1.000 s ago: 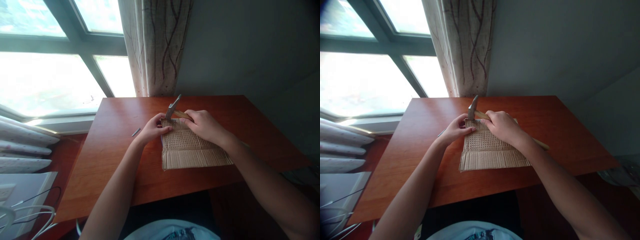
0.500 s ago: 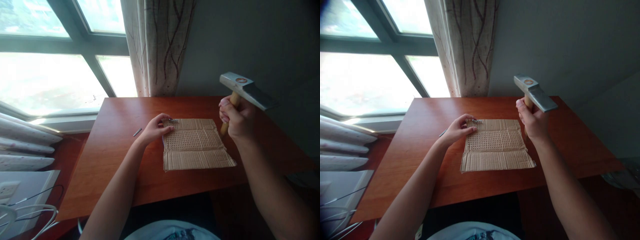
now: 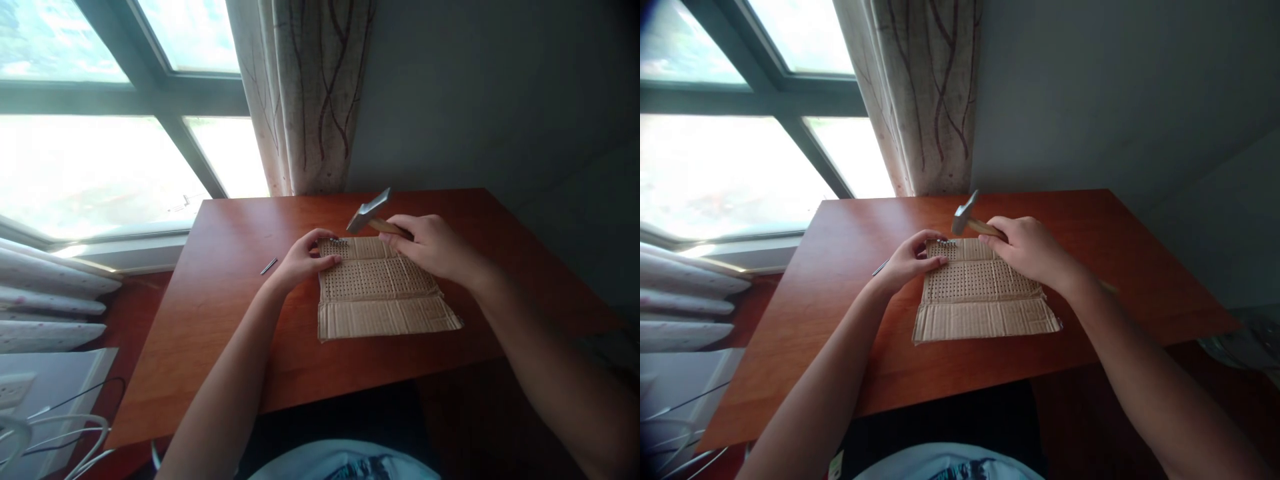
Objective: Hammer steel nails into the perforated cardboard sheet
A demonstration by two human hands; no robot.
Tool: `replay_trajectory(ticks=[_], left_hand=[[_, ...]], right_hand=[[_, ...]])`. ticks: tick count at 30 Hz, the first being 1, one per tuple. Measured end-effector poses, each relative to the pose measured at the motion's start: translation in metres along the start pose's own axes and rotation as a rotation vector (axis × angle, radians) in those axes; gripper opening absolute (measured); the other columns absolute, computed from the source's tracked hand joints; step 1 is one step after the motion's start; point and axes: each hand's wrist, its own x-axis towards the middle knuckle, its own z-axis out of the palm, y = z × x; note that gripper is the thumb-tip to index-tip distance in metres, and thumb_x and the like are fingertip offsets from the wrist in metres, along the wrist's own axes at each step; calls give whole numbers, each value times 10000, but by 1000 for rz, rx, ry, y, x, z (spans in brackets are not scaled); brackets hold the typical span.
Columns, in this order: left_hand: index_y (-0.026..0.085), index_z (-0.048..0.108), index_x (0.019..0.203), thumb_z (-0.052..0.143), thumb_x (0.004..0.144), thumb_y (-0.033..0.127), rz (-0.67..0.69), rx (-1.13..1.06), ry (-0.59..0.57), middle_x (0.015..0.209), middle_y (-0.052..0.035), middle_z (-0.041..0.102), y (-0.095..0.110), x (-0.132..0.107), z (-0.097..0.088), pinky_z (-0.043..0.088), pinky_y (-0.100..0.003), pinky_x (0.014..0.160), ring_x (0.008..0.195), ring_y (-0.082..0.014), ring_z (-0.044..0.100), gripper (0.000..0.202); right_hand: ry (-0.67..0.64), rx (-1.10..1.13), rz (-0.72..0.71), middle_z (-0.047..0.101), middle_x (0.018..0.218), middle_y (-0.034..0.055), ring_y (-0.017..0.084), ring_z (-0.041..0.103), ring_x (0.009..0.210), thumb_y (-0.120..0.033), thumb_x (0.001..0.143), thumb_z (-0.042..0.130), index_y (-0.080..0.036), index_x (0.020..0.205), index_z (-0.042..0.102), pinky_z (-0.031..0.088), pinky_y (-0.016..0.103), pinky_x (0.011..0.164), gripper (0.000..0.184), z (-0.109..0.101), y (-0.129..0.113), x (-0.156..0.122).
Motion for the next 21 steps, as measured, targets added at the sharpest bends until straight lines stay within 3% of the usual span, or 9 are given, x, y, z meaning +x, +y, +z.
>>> replay_trajectory(ticks=[6, 15, 18, 21], left_hand=[[190, 651, 1100, 855, 696, 311, 0, -40, 4, 1073, -54, 692, 0, 0, 2, 541, -325, 854, 943, -195, 669, 468], [176, 657, 1162, 859, 706, 334, 14, -110, -44, 1141, -81, 691, -3, 1, 2, 528, -350, 893, 1001, -226, 660, 523], [181, 657, 1144, 859, 707, 340, -3, -107, -36, 1143, -80, 687, -2, 0, 2, 522, -353, 891, 996, -226, 659, 507], [193, 662, 1121, 857, 707, 333, -14, -78, -13, 1147, -73, 683, -1, -1, 3, 516, -355, 896, 989, -214, 655, 479]], right_hand=[[-115, -71, -63, 634, 698, 2, 140, 526, 624, -342, 952, 570, -207, 796, 641, 302, 301, 599, 218, 4, -25, 23], [-187, -40, -70, 665, 746, 20, 144, 554, 654, -308, 951, 578, -191, 826, 657, 315, 298, 615, 189, 12, -33, 32], [-113, 44, -81, 610, 668, -14, 123, 509, 600, -311, 951, 592, -195, 781, 638, 306, 295, 585, 212, 10, -29, 28], [90, 150, -59, 519, 586, -43, 107, 429, 536, -340, 927, 637, -205, 740, 624, 279, 290, 533, 231, 8, -17, 21]])
